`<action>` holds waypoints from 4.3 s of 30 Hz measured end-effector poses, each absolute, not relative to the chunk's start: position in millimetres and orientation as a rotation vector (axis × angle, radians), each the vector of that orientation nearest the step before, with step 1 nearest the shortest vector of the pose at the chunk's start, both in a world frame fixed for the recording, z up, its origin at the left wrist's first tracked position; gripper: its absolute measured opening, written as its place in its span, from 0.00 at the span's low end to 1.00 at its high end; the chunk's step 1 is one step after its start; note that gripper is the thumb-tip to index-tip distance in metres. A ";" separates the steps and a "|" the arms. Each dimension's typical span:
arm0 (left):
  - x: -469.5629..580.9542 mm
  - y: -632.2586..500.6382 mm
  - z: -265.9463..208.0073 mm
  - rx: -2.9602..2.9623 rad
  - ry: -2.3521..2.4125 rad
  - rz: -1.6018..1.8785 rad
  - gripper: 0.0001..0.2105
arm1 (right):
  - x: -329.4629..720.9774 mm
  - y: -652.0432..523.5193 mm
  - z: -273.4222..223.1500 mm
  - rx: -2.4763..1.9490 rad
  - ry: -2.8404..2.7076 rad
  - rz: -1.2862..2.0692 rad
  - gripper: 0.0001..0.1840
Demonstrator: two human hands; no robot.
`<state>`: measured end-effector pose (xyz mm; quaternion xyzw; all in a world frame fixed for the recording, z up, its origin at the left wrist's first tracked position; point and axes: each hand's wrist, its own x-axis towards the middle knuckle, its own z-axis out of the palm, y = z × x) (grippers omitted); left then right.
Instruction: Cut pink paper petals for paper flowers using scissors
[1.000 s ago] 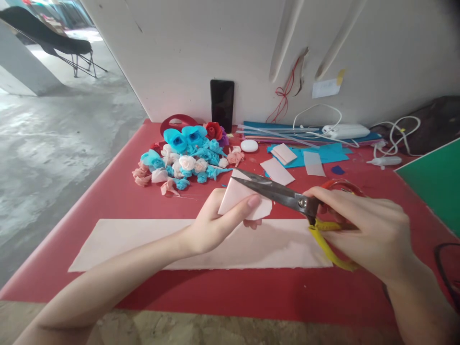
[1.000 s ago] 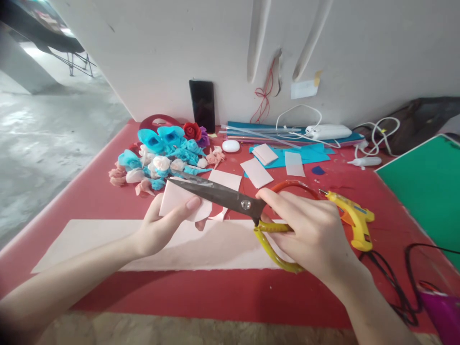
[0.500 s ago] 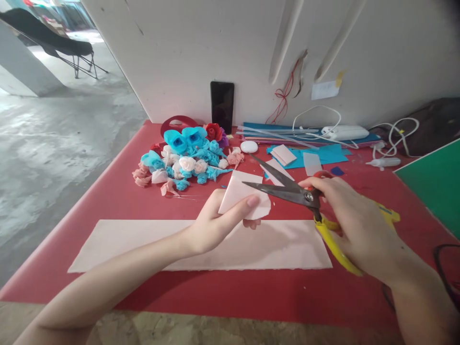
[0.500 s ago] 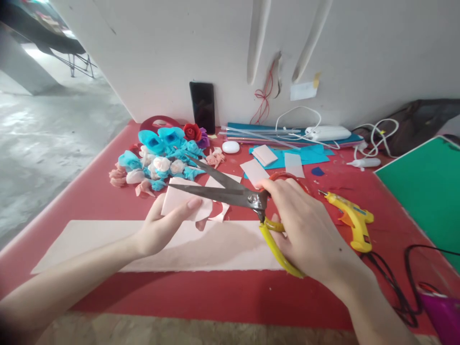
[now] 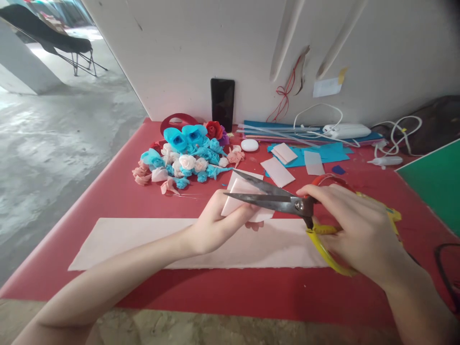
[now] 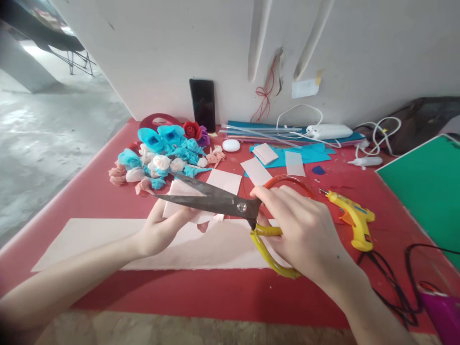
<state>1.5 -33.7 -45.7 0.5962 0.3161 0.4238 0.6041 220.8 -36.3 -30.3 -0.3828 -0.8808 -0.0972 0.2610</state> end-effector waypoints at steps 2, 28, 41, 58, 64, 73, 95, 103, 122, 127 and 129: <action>1.8 -33.7 -45.9 1.384 0.729 0.977 0.12 | 220.3 -35.9 -29.9 -1.024 -2.375 -0.264 0.12; 4.3 -34.2 -41.4 1.297 0.804 0.957 0.13 | 224.7 -37.8 -31.0 -1.041 -2.334 -0.471 0.14; 4.5 -33.8 -42.5 1.299 0.782 0.963 0.13 | 224.7 -36.6 -32.5 -1.018 -2.343 -0.362 0.12; 3.2 -32.9 -45.3 1.294 0.759 0.945 0.12 | 225.3 -35.6 -33.2 -1.121 -2.492 -0.176 0.14; 4.3 -33.2 -45.0 1.263 0.750 0.935 0.12 | 224.6 -34.8 -35.2 -1.100 -2.460 -0.108 0.13; 3.9 -33.3 -44.9 1.259 0.804 0.889 0.13 | 223.5 -36.8 -36.8 -1.157 -2.328 -0.134 0.09; 14.2 -39.8 -63.9 1.371 0.897 0.797 0.11 | 191.2 -44.7 -43.2 -1.108 -1.259 1.687 0.13; 9.0 -32.5 -66.6 1.429 0.745 0.866 0.05 | 200.3 -35.2 -47.3 -1.151 -1.200 1.744 0.13; 15.6 -38.7 -54.0 1.390 0.882 0.525 0.17 | 200.8 -37.4 -42.9 -1.161 -1.277 1.708 0.14; 15.5 -36.5 -50.3 1.464 0.911 0.615 0.20 | 201.8 -37.1 -45.1 -1.134 -1.289 1.677 0.14; 15.7 -37.1 -49.7 1.459 0.928 0.641 0.19 | 201.6 -38.0 -42.3 -1.133 -1.319 1.649 0.14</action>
